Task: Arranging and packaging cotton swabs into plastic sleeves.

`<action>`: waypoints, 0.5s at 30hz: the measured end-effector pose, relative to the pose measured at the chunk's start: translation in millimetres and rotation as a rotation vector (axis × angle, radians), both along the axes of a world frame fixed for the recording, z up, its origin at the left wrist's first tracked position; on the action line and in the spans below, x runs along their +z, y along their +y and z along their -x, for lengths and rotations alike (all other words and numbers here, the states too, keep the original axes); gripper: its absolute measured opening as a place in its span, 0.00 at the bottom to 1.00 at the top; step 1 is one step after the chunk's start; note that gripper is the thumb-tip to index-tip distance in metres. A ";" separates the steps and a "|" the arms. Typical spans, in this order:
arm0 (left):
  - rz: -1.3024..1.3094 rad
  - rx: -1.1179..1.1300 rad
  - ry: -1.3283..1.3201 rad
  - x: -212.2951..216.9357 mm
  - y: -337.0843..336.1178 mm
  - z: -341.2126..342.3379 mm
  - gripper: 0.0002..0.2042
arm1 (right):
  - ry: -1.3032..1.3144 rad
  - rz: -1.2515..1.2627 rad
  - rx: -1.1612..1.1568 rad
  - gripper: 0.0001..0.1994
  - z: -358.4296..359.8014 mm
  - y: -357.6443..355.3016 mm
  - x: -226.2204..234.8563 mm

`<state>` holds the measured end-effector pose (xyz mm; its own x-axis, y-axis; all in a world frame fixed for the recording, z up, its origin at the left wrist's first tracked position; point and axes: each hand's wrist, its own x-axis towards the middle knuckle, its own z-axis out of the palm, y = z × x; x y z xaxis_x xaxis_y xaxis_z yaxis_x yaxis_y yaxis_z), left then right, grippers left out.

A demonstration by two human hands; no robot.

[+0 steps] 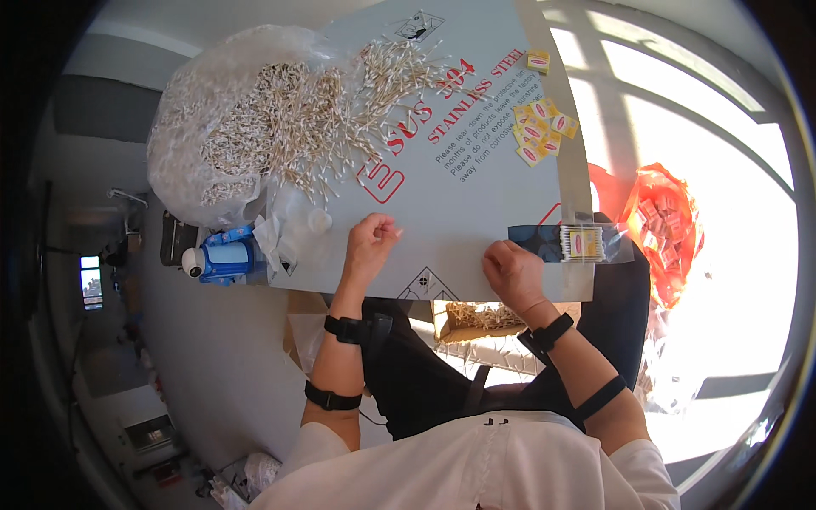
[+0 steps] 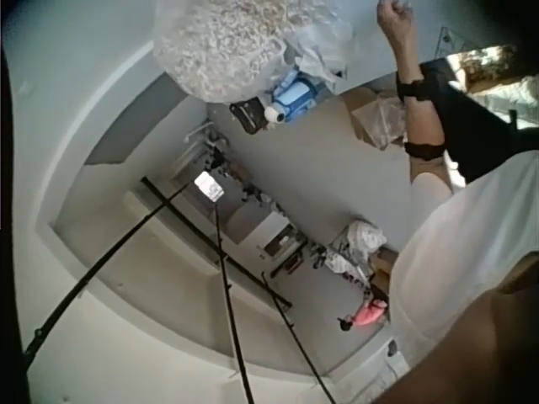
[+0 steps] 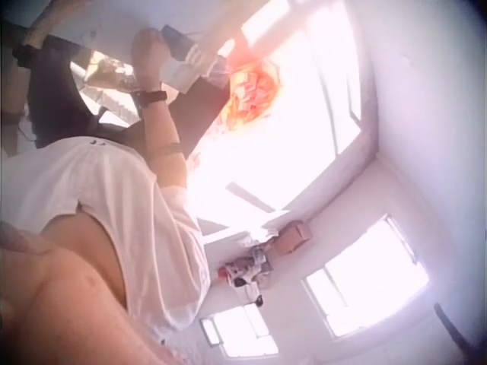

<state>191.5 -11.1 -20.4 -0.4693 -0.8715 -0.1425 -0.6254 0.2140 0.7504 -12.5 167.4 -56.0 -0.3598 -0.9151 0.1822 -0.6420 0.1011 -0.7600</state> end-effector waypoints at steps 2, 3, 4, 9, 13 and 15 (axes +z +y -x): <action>0.053 0.089 -0.005 3.2 -61.8 -10.5 0.18 | -0.249 -0.236 0.064 0.08 11.5 -16.4 13.3; 0.128 0.124 -0.008 -1.5 -93.1 -18.6 0.20 | -0.247 -0.236 0.070 0.08 19.1 -32.8 29.5; 0.207 0.160 -0.012 -8.1 -125.9 -29.0 0.21 | -0.245 -0.192 0.118 0.10 24.6 -54.8 47.3; 0.081 0.342 -0.112 -15.6 -248.1 -54.5 0.29 | 0.010 -0.083 0.119 0.24 75.4 -158.9 57.6; -0.010 0.371 -0.244 -1.9 -323.2 -111.0 0.41 | 0.123 -0.147 0.082 0.39 97.4 -242.5 55.0; 0.122 0.271 -0.602 -4.9 -336.8 -106.0 0.51 | 0.218 -0.194 0.050 0.45 107.4 -273.8 48.3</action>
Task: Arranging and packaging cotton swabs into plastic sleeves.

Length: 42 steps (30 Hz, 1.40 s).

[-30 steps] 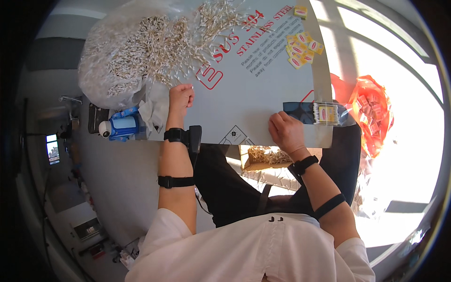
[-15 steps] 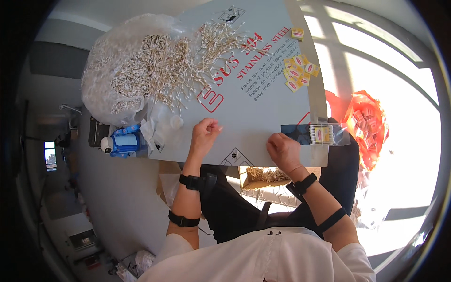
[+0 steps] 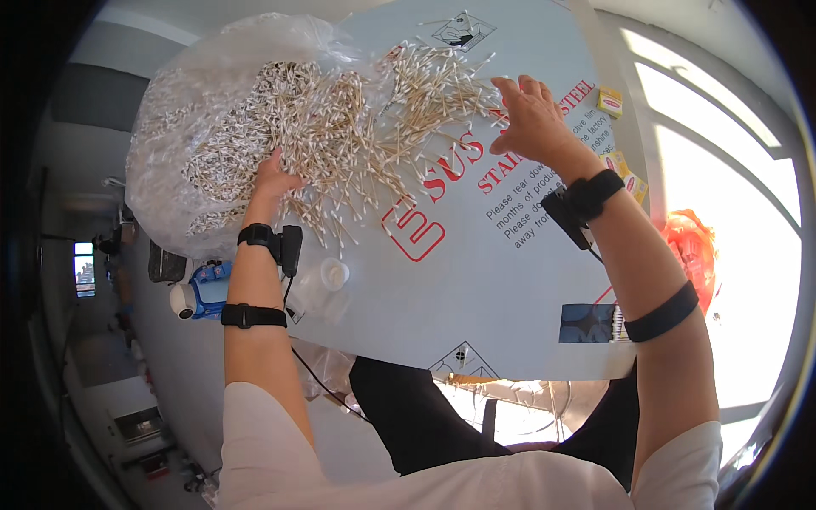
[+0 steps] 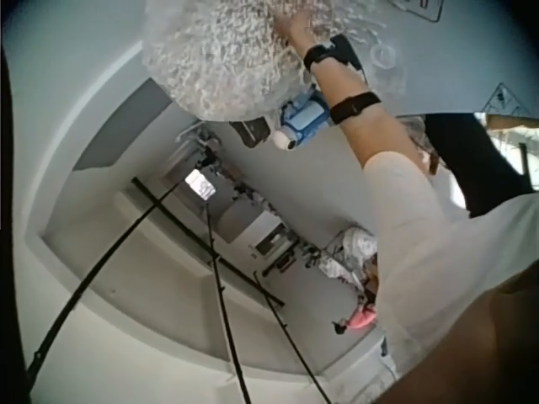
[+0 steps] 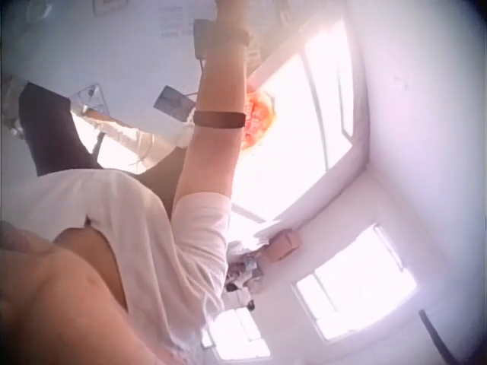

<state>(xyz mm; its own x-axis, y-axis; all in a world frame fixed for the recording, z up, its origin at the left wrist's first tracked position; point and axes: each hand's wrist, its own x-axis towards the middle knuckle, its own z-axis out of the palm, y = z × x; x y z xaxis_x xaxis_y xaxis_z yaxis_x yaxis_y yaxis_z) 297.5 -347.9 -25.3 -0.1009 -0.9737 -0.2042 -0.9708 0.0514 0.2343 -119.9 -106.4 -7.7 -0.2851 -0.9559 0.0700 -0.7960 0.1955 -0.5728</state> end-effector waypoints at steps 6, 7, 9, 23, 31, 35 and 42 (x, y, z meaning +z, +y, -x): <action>-0.117 -0.125 0.162 7.0 -4.2 58.0 0.61 | 0.184 -0.154 0.048 0.58 -7.6 -79.3 -13.6; -0.137 -0.157 0.126 6.4 -5.9 65.4 0.61 | 0.157 -0.186 0.086 0.58 -15.8 -90.7 -13.1; -0.157 -0.190 0.097 -1.1 -2.7 79.3 0.61 | 0.198 -0.035 0.145 0.44 -33.1 -101.5 -26.4; 0.062 -0.309 0.843 35.9 51.7 105.3 0.23 | -0.200 0.061 0.494 0.30 -84.2 -118.8 32.4; 0.203 -0.456 0.375 -6.6 52.2 97.9 0.45 | -0.132 -0.132 0.522 0.52 -81.9 -127.7 -9.7; 0.005 -0.430 0.612 12.3 59.9 150.5 0.28 | -0.191 0.013 0.554 0.48 -105.0 -136.4 -18.7; 0.161 -0.371 0.803 82.8 81.6 135.0 0.28 | -0.272 0.400 0.658 0.38 -96.9 -124.8 49.7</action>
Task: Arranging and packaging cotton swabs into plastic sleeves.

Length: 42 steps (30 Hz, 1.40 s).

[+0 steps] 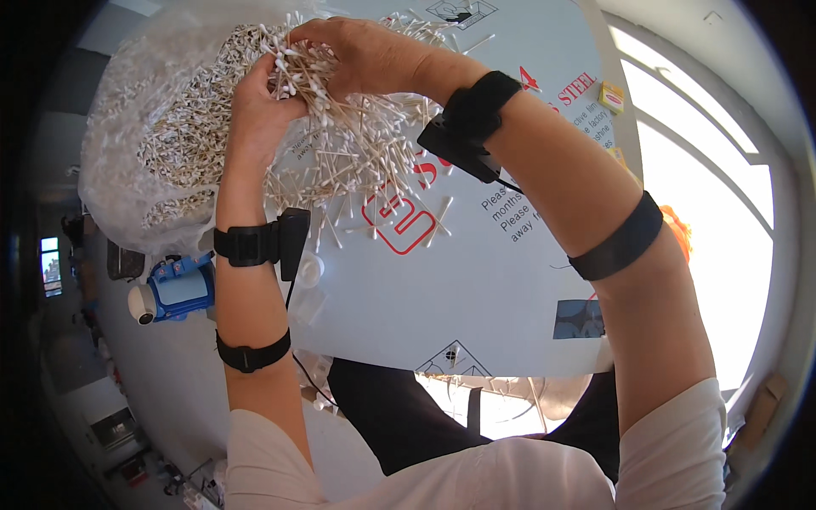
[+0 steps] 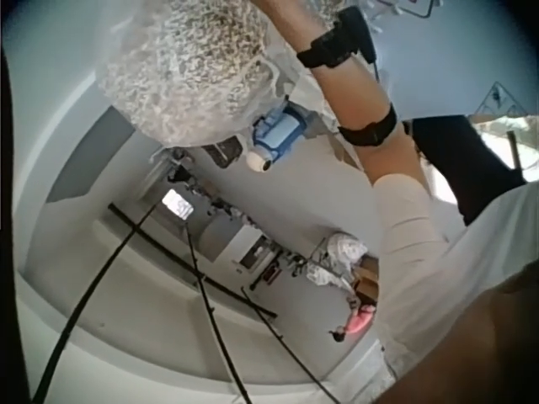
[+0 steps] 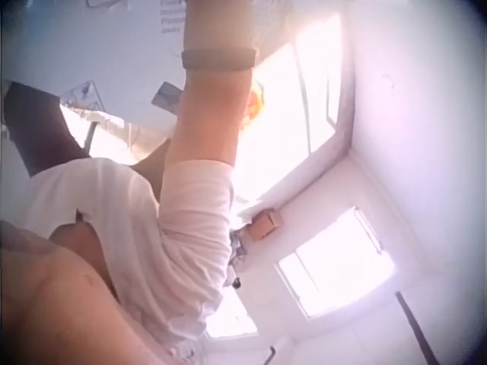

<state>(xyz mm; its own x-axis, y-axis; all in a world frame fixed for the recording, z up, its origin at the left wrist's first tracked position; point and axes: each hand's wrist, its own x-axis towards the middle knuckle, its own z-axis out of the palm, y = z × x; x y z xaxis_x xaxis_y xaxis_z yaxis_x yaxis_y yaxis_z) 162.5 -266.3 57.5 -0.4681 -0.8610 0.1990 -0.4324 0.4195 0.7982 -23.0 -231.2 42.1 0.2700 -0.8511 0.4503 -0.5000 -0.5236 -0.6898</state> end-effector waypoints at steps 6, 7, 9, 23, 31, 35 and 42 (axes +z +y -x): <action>-0.070 0.000 -0.296 -37.3 29.3 -23.1 0.46 | 0.148 -0.261 0.012 0.50 42.9 52.2 -27.9; -0.098 -0.015 -0.380 -43.3 28.6 -35.2 0.52 | 0.245 -0.370 -0.097 0.52 52.2 60.2 -34.7; -0.127 -0.016 -0.520 -49.8 43.0 -41.5 0.53 | 0.342 -0.488 -0.213 0.55 61.9 72.7 -50.9; 0.100 -0.091 -0.111 -35.3 58.5 27.5 0.38 | -0.033 -0.201 -0.027 0.43 27.2 79.7 -25.4; -0.094 0.148 -0.145 -50.3 120.7 -3.5 0.33 | 0.152 -0.424 -0.333 0.36 74.7 157.0 -51.1; -0.189 0.242 -0.057 -96.5 162.5 -23.0 0.32 | 0.006 -0.496 -0.463 0.32 73.2 200.7 -68.3; 0.036 0.134 0.008 -117.2 198.7 22.8 0.33 | 0.142 -0.296 -0.673 0.33 -5.0 197.3 -74.2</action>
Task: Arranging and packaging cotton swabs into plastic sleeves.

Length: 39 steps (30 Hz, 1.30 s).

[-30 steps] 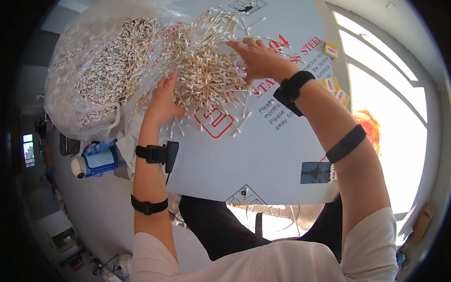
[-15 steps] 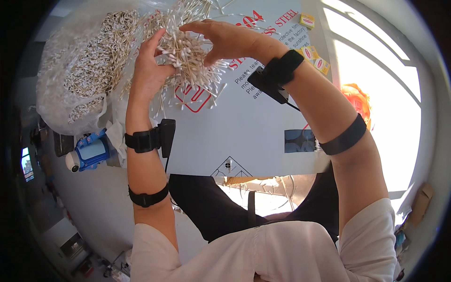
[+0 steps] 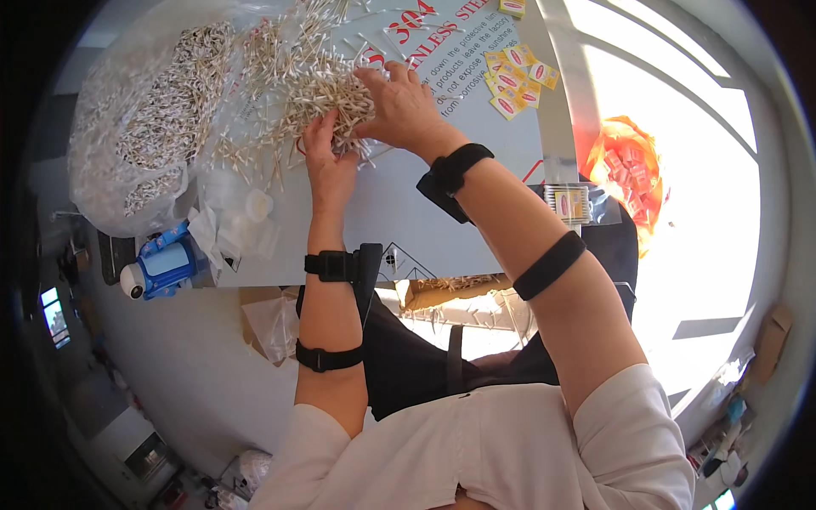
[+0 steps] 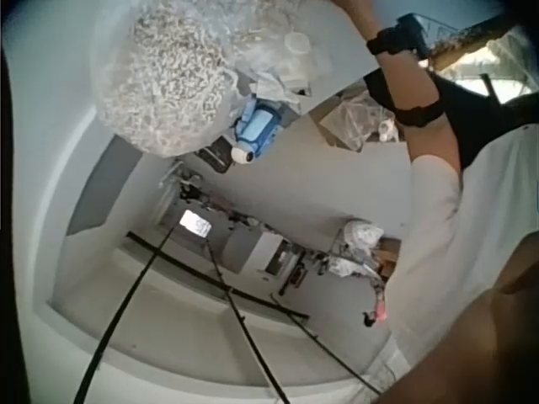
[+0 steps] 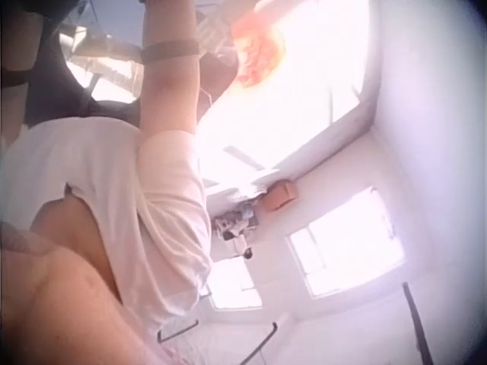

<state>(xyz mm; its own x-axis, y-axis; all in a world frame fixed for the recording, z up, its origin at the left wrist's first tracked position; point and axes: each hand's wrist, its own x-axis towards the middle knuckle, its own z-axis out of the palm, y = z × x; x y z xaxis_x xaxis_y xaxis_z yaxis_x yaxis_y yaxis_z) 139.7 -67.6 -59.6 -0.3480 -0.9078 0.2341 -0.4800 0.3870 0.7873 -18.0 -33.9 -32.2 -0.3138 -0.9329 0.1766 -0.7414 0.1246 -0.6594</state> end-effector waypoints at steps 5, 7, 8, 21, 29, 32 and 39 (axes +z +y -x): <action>0.049 -0.122 -0.053 5.2 -9.8 9.8 0.34 | 0.022 -0.045 0.062 0.28 6.0 -19.3 -10.6; 0.114 -0.166 -0.173 8.7 -10.3 13.1 0.34 | -0.073 0.035 0.105 0.23 25.2 -21.3 -20.7; 0.121 -0.157 -0.217 6.6 -10.6 7.5 0.34 | -0.080 0.031 0.108 0.23 26.0 -15.4 -22.7; 0.293 -0.048 -0.180 6.8 2.8 4.4 0.21 | -0.202 0.227 -0.073 0.05 16.3 47.2 -17.5; 0.291 -0.015 -0.210 -1.9 1.0 12.9 0.27 | 0.291 0.248 -0.004 0.02 -2.1 -1.3 -25.4; 0.293 -0.033 -0.218 -1.1 -0.6 10.5 0.27 | 0.257 0.165 0.030 0.04 2.8 -4.0 -22.7; 0.285 -0.043 -0.255 -6.4 -7.5 8.8 0.28 | 0.311 -0.050 0.135 0.07 3.1 -8.6 -2.8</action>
